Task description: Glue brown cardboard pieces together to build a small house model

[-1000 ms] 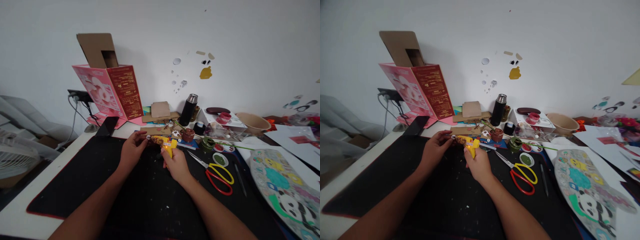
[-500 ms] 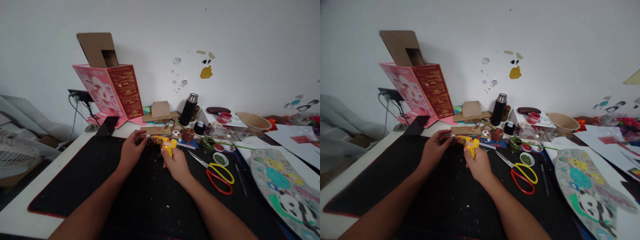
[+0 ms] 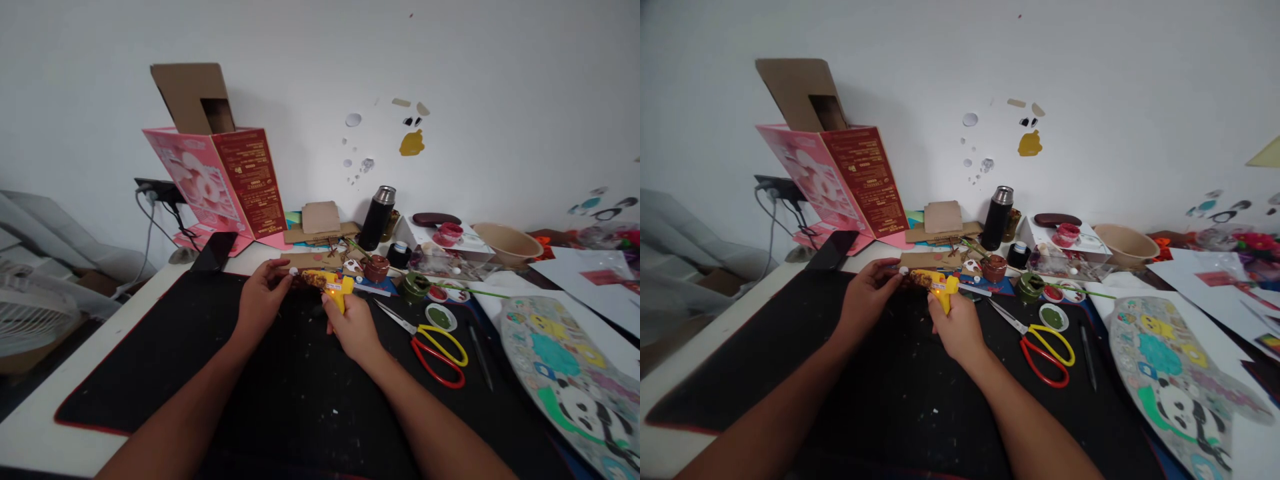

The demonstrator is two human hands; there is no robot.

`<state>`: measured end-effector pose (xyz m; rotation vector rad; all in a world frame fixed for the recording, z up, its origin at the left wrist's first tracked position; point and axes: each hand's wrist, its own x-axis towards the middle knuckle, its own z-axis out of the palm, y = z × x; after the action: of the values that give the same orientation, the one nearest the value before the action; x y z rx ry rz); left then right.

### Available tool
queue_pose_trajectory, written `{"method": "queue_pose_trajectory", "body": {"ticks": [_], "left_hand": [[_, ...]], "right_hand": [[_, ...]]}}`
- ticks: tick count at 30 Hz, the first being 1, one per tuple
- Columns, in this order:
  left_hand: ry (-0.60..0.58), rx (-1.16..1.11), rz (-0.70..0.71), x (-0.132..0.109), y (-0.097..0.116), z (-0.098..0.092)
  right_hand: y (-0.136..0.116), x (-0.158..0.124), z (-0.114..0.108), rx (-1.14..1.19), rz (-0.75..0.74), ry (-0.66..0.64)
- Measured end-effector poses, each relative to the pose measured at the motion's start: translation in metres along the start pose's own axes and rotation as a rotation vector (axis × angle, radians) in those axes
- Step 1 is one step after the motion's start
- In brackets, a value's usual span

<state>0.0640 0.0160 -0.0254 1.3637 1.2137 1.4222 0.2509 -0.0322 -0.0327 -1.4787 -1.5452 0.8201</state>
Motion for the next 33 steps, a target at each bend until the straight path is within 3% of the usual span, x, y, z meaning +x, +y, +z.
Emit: {"method": "queue_pose_trajectory", "body": {"ticks": [33], "left_hand": [[-0.063,0.113,0.046,-0.0013,-0.0036,-0.0012]], "right_hand": [[-0.0019,0.0005,-0.0017,-0.039,0.03,0.018]]}}
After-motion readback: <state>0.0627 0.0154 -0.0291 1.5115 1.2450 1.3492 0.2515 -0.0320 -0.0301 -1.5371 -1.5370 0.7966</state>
